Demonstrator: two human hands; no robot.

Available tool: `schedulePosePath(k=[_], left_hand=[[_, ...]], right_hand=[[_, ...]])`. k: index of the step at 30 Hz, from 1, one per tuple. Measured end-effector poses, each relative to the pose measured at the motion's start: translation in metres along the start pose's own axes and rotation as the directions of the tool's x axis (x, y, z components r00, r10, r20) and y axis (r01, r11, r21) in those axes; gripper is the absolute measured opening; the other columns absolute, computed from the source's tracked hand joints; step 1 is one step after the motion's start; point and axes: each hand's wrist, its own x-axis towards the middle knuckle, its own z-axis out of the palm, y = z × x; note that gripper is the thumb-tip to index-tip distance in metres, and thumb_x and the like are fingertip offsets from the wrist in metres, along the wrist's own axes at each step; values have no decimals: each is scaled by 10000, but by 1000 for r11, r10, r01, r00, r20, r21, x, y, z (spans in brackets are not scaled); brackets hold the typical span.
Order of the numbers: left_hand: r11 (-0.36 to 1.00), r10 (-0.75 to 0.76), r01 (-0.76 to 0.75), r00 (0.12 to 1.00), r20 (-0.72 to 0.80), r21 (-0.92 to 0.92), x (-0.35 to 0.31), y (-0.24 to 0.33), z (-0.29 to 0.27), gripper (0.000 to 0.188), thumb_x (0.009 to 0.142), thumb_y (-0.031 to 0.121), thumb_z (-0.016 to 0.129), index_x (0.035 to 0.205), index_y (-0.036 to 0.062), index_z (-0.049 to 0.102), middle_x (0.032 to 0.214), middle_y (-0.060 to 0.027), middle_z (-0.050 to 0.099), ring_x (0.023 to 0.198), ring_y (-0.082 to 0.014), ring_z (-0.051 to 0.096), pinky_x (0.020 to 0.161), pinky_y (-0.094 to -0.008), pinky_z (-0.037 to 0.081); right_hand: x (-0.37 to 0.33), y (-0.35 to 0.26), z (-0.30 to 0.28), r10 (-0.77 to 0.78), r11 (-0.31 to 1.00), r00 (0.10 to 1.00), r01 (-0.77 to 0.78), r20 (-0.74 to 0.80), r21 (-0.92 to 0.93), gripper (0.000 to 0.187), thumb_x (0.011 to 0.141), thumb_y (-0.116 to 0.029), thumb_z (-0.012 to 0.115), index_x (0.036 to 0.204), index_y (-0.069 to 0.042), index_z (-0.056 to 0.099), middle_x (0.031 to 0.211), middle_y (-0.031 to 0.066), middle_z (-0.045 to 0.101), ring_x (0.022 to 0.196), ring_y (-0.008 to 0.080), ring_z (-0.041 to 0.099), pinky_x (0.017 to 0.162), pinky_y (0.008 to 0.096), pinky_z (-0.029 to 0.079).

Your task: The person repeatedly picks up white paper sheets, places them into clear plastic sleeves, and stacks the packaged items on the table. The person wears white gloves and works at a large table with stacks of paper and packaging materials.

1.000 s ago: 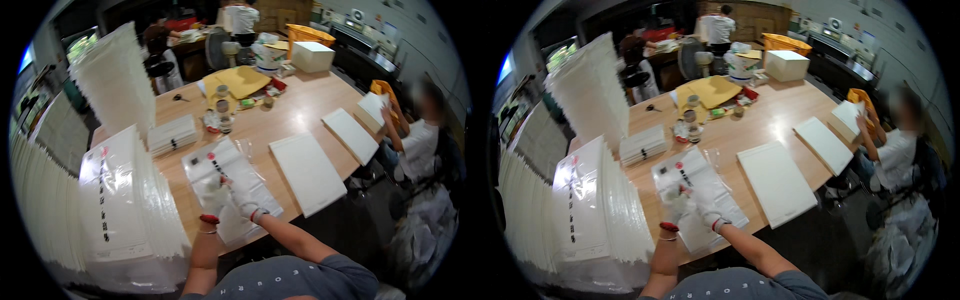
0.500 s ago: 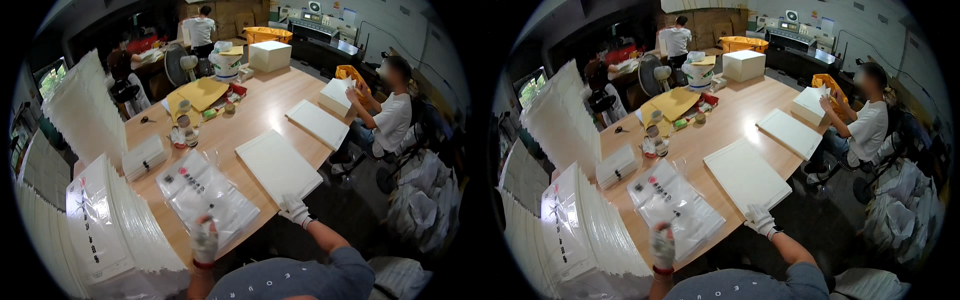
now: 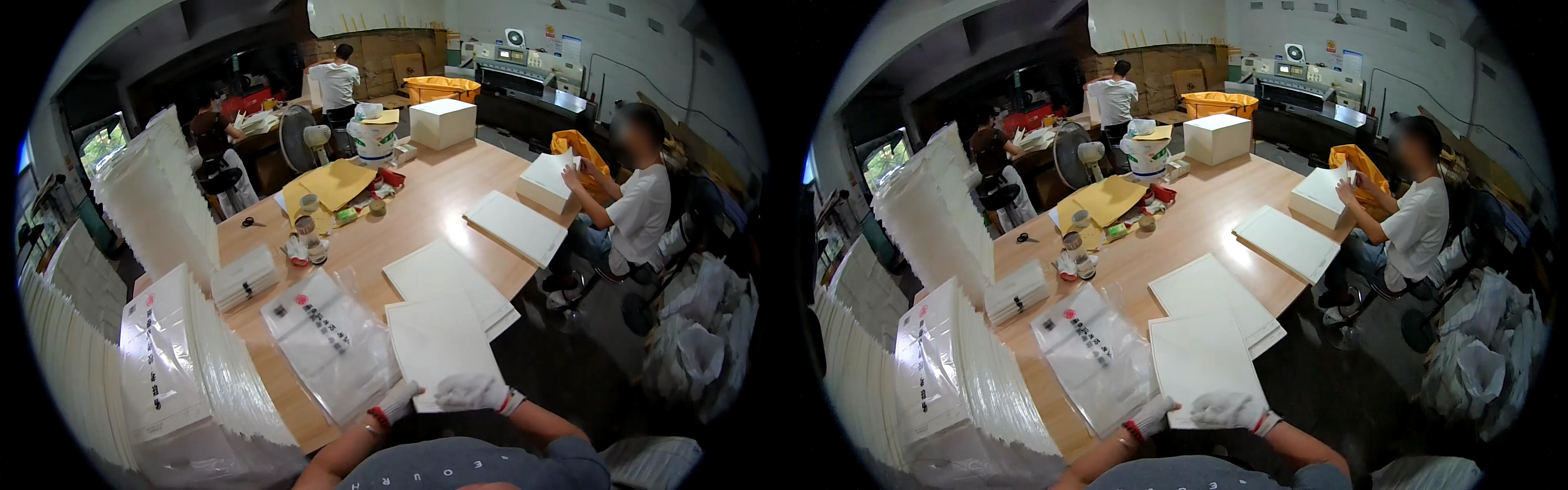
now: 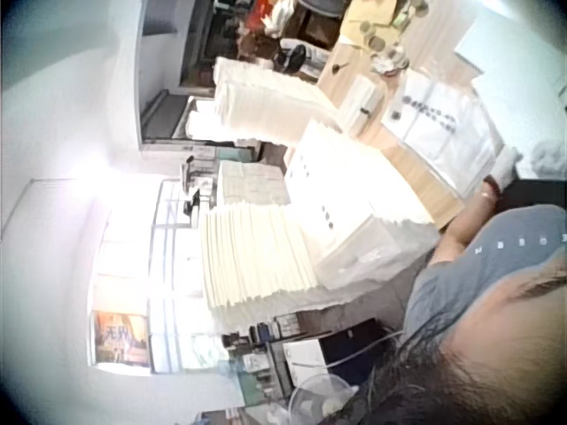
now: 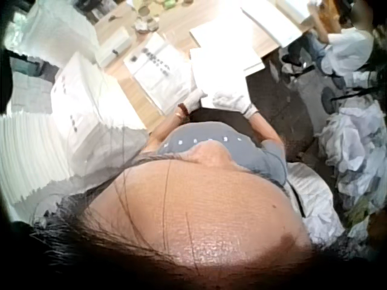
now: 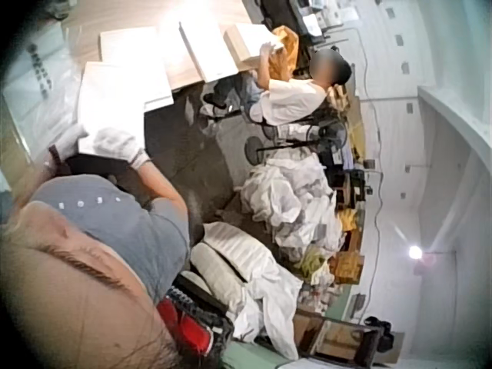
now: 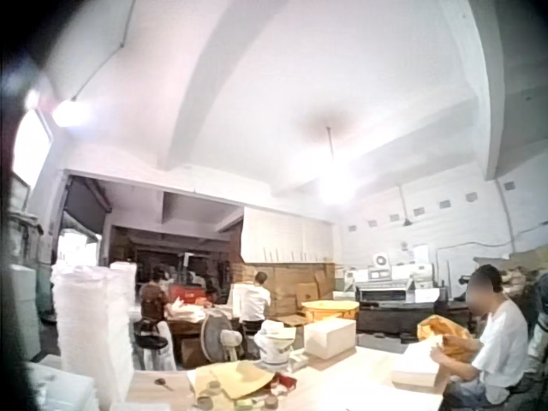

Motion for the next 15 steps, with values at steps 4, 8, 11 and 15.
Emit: schedulePosePath(k=[4, 8, 11, 15], left_hand=[[582, 133, -206, 978, 158, 787, -16, 8, -27, 481, 731, 13, 529, 1190, -67, 407, 1073, -189, 544, 1022, -271, 520, 873, -367, 432], [-166, 592, -45, 794, 136, 985, -35, -42, 36, 506, 721, 131, 567, 1173, -50, 429, 1118, -234, 496, 1104, -298, 453, 929, -386, 372], [-452, 484, -112, 802, 349, 885, -57, -20, 57, 541, 744, 259, 561, 1188, -21, 431, 1184, -238, 446, 1186, -344, 348, 968, -428, 317], [239, 445, -426, 847, 292, 872, -17, -16, -29, 696, 758, 406, 517, 1297, 6, 333, 1321, -232, 321, 1184, -441, 315, 985, -530, 237]], right_hand=[[-49, 78, -8, 609, 787, 743, -522, -279, 328, 332, 837, -243, 541, 1100, -39, 537, 1053, 115, 556, 997, 226, 529, 871, 343, 422], [-17, 61, 80, 640, 200, 765, -66, -79, 978, 417, 858, -251, 491, 1177, 16, 464, 1123, 123, 522, 1017, 217, 517, 881, 329, 424], [-8, 73, 120, 777, 502, 575, -322, -255, 802, 402, 850, -324, 483, 1063, 13, 539, 1064, 124, 552, 970, 222, 534, 807, 325, 442], [3, 39, 108, 763, 628, 438, -332, -474, 704, 365, 795, -275, 583, 997, 28, 551, 903, 112, 601, 784, 187, 558, 688, 307, 455]])
